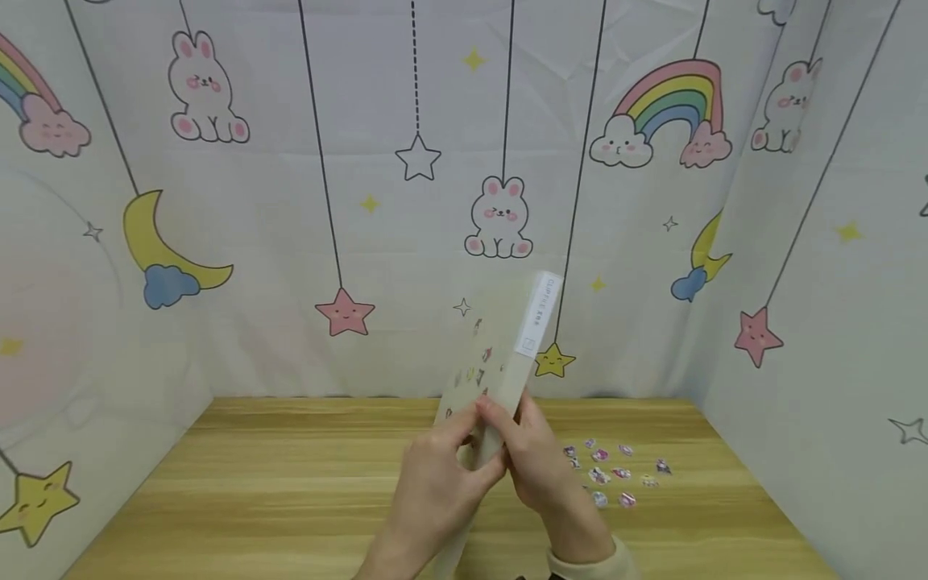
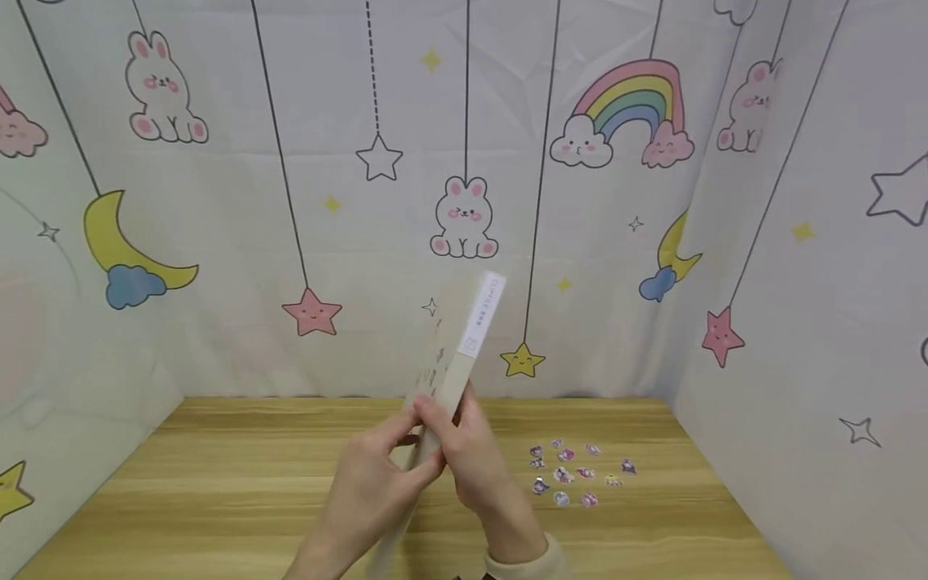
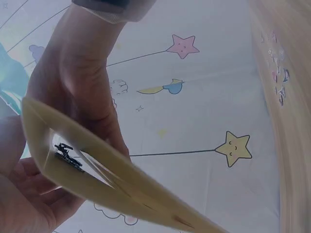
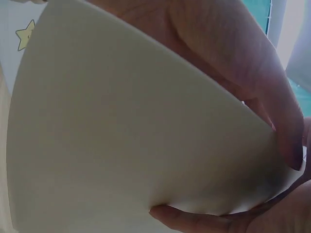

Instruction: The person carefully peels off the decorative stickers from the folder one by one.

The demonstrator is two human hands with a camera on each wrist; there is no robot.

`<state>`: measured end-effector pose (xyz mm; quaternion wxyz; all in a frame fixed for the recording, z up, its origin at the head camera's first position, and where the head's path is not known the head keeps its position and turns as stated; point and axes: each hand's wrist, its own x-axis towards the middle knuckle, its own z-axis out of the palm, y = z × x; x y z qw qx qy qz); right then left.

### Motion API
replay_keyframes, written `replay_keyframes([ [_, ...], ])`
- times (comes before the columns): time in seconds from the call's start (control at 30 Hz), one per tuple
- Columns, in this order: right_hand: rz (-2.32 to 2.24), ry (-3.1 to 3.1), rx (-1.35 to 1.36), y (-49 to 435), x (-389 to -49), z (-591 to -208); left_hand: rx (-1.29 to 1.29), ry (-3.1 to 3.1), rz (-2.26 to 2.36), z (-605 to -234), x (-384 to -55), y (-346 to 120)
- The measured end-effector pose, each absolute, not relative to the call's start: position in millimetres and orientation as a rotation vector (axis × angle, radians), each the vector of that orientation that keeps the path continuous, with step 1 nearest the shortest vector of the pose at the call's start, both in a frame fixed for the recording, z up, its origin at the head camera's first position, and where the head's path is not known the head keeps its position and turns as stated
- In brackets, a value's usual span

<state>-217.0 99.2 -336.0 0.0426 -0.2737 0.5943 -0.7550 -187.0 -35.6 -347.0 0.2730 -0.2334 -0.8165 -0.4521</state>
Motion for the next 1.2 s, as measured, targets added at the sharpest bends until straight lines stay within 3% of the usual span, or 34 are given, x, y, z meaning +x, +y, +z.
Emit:
replay_keyframes([
  [0.37,-2.396,1.871,-0.657,107,-233,-348,-0.709,-2.305,-1.300,-354,-196,-37],
  [0.67,-2.487,1.713,-0.445,118,-240,-348,-0.835,-2.520,-1.407,-344,-205,-85],
  [1.03,-2.500,1.485,-0.366,125,-246,-357,-0.328,-2.770,-1.190,-362,-232,-163],
  [1.2,-2.474,1.432,-0.317,134,-253,-371,-0.282,-2.764,-1.470,-377,-247,-182],
])
